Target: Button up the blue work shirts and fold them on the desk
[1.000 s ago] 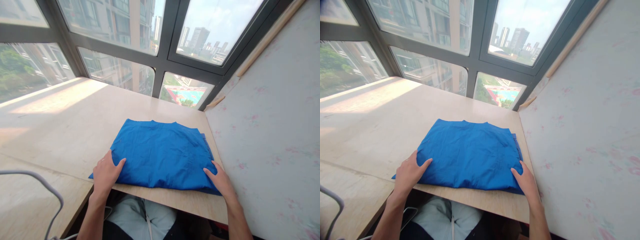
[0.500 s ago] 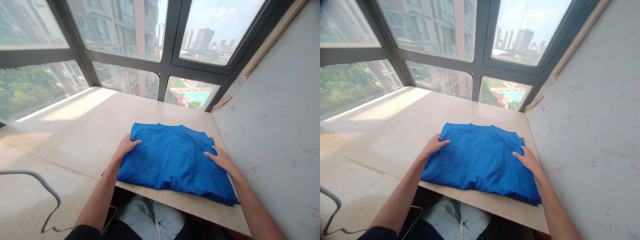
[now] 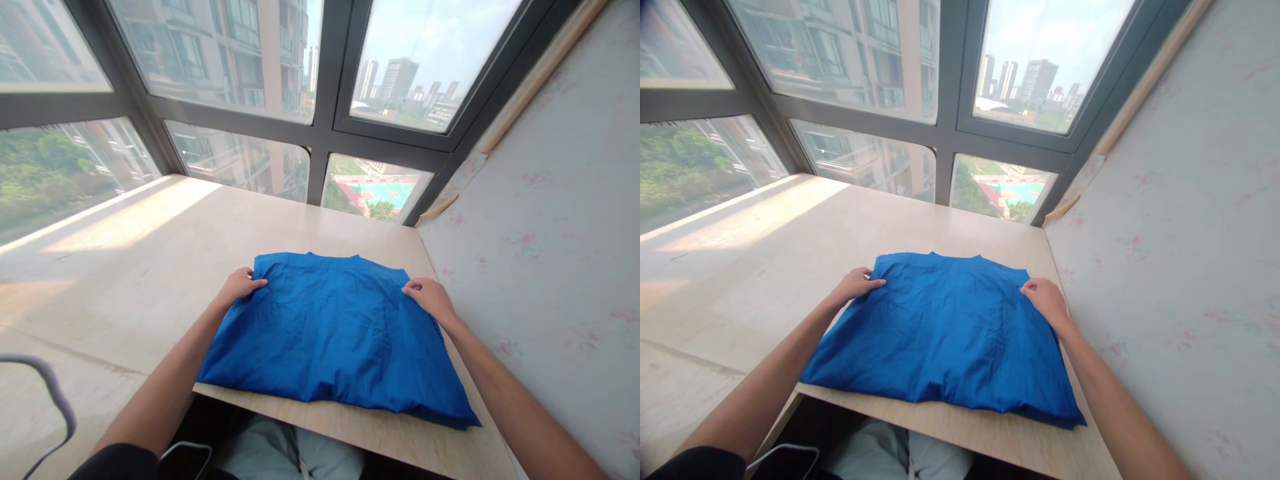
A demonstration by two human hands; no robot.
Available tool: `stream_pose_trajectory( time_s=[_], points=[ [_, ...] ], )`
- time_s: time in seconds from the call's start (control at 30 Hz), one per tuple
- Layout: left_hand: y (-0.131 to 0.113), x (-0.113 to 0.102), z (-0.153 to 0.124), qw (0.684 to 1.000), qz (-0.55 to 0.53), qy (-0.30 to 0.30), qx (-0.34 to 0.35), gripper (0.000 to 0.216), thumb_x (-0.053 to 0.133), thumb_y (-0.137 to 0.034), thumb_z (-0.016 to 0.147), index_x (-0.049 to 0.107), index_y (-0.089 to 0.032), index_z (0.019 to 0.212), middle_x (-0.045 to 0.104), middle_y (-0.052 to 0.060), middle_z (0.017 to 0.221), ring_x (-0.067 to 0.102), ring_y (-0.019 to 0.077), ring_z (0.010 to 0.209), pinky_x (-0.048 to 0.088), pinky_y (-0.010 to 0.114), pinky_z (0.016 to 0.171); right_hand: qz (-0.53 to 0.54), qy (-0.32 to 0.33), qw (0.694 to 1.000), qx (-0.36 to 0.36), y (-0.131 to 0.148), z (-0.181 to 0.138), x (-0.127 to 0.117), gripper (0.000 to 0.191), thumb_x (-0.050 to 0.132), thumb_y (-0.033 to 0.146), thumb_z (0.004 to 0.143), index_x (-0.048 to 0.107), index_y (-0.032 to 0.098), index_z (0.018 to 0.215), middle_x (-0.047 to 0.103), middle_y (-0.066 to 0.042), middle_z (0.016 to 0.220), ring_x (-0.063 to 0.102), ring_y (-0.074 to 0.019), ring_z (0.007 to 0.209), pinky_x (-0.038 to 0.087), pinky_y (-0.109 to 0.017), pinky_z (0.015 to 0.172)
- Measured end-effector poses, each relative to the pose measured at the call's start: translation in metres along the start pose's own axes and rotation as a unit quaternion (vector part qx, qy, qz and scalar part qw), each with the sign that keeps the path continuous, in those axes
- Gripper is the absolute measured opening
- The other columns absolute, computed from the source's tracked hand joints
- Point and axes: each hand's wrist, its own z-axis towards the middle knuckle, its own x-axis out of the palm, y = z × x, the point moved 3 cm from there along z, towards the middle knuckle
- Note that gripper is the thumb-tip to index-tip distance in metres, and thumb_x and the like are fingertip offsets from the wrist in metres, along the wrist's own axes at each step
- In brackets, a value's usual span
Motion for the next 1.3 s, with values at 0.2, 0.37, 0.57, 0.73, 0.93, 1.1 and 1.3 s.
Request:
stream_pose_trajectory(
  time_s=[0.2, 0.37, 0.57, 0.73, 0.93, 1.1, 1.3],
  points=[
    [-0.015, -0.017, -0.008, 0.995, 0.006, -0.029, 0.091, 0.032, 0.060, -0.051, 0.076, 0.065, -0.019, 0.077, 0.068, 0.004, 0.075, 0.064, 0.0238, 0.075, 0.041, 0.030, 0.064, -0.004, 0.047, 0.999, 0.013, -0.006, 0.010, -0.001, 0.019, 0.065, 0.037, 0.078, 0.068, 0.018, 0.079, 0.072, -0.006, 0.082, 0.065, -0.0199, 0.077, 0.043, -0.026, 0.065],
    [-0.033, -0.033, -0.040, 0.983, 0.016, -0.142, 0.112, 0.023, 0.058, -0.040, 0.081, 0.070, -0.020, 0.077, 0.067, 0.005, 0.077, 0.061, 0.0221, 0.074, 0.039, 0.030, 0.063, -0.008, 0.087, 0.995, 0.050, -0.008, 0.008, 0.010, 0.043, 0.074, 0.039, 0.070, 0.066, 0.015, 0.105, 0.072, -0.009, 0.088, 0.068, -0.0230, 0.077, 0.046, -0.028, 0.066],
    [-0.041, -0.031, -0.088, 0.912, -0.120, -0.364, 0.148, 0.019, 0.067, -0.036, 0.079, 0.075, -0.019, 0.080, 0.064, 0.002, 0.081, 0.056, 0.0143, 0.065, 0.045, 0.029, 0.064, 0.021, 0.116, 0.991, 0.067, -0.008, -0.002, 0.014, 0.013, 0.064, 0.031, 0.076, 0.064, 0.018, 0.076, 0.065, -0.001, 0.060, 0.059, -0.0159, 0.047, 0.042, -0.027, 0.057],
    [-0.033, -0.012, -0.151, 0.851, -0.238, -0.410, 0.228, 0.017, 0.072, -0.036, 0.080, 0.076, -0.020, 0.083, 0.061, 0.000, 0.078, 0.057, 0.0125, 0.067, 0.047, 0.026, 0.059, 0.109, 0.060, 0.992, 0.028, -0.003, -0.036, 0.000, 0.018, 0.054, 0.033, 0.082, 0.055, 0.021, 0.068, 0.060, 0.003, 0.058, 0.059, -0.0137, 0.049, 0.042, -0.025, 0.057],
    [0.031, 0.019, -0.222, 0.892, -0.207, -0.371, 0.155, 0.027, 0.069, -0.047, 0.078, 0.073, -0.020, 0.078, 0.065, 0.004, 0.084, 0.060, 0.0148, 0.061, 0.054, 0.030, 0.057, 0.320, -0.110, 0.940, -0.038, -0.017, -0.136, 0.002, 0.026, 0.057, 0.045, 0.083, 0.052, 0.022, 0.072, 0.052, 0.004, 0.060, 0.053, -0.0143, 0.056, 0.042, -0.025, 0.056],
    [0.072, 0.035, -0.243, 0.948, -0.164, -0.260, 0.083, 0.040, 0.062, -0.060, 0.076, 0.073, -0.022, 0.074, 0.070, 0.008, 0.082, 0.067, 0.0229, 0.062, 0.055, 0.033, 0.047, 0.295, -0.134, 0.946, -0.019, -0.031, -0.213, 0.022, 0.025, 0.062, 0.043, 0.082, 0.059, 0.021, 0.071, 0.056, 0.001, 0.065, 0.054, -0.0160, 0.062, 0.045, -0.028, 0.061],
    [0.021, 0.024, -0.251, 0.938, -0.162, -0.298, 0.070, 0.050, 0.057, -0.057, 0.083, 0.064, -0.019, 0.115, 0.066, 0.010, 0.104, 0.067, 0.0249, 0.083, 0.059, 0.041, 0.070, 0.335, -0.194, 0.922, 0.024, -0.025, -0.239, 0.011, 0.021, 0.065, 0.040, 0.082, 0.063, 0.020, 0.077, 0.062, -0.001, 0.071, 0.060, -0.0171, 0.067, 0.049, -0.029, 0.065]
  ],
)
